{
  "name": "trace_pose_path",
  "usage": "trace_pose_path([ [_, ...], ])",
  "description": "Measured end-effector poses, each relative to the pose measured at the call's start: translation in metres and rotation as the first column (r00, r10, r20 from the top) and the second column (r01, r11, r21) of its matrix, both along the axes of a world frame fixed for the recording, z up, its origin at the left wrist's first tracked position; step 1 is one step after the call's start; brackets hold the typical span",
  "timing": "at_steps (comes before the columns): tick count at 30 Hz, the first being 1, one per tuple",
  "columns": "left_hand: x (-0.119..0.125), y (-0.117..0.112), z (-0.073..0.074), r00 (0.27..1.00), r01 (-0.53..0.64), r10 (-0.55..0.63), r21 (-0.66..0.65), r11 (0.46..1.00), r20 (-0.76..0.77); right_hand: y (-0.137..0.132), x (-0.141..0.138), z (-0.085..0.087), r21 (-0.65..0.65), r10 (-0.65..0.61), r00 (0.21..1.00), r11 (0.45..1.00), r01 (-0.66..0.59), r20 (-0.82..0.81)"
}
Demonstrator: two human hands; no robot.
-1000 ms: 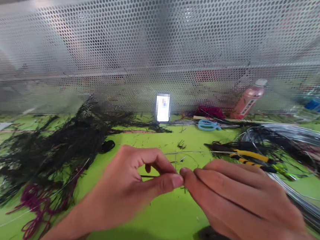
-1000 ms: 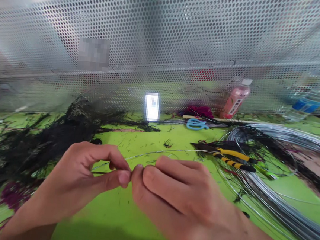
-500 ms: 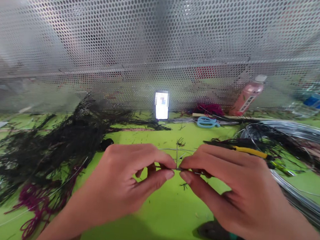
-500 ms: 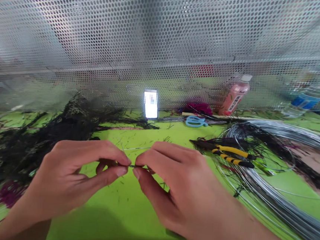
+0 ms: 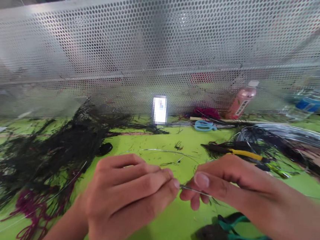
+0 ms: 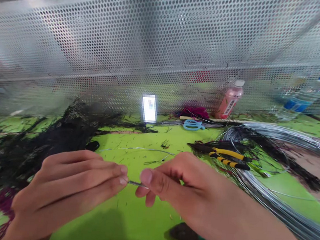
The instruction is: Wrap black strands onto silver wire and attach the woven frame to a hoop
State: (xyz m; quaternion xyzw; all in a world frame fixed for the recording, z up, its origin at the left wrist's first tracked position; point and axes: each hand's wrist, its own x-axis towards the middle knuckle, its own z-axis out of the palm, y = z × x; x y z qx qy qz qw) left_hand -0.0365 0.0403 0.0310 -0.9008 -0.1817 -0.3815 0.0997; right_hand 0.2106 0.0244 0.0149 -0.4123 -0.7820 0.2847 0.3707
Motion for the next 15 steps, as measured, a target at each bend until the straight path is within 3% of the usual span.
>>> trace_pose_path([
  [6, -0.007, 0.013, -0.003, 0.987, 0.162, -0.162, -0.036, 0.986, 0.008, 0.005, -0.009, 0.002, -0.276, 0.068, 0.995, 0.957, -0.087, -0.078],
  [8, -0.007, 0.016, -0.004, 0.989, 0.144, -0.144, -0.040, 0.989, 0.017, 0.004, -0.011, 0.001, -0.294, 0.053, 0.993, 0.952, -0.082, -0.104],
  [12, -0.002, 0.015, -0.002, 0.997, 0.067, -0.065, -0.034, 0.997, 0.041, -0.001, -0.014, 0.001, -0.129, -0.054, 0.995, 0.991, 0.043, -0.083],
  [15, 0.000, 0.012, -0.002, 0.997, 0.056, -0.050, -0.092, 0.994, 0.064, -0.006, -0.016, -0.003, 0.007, -0.155, 0.985, 0.988, 0.156, -0.075],
])
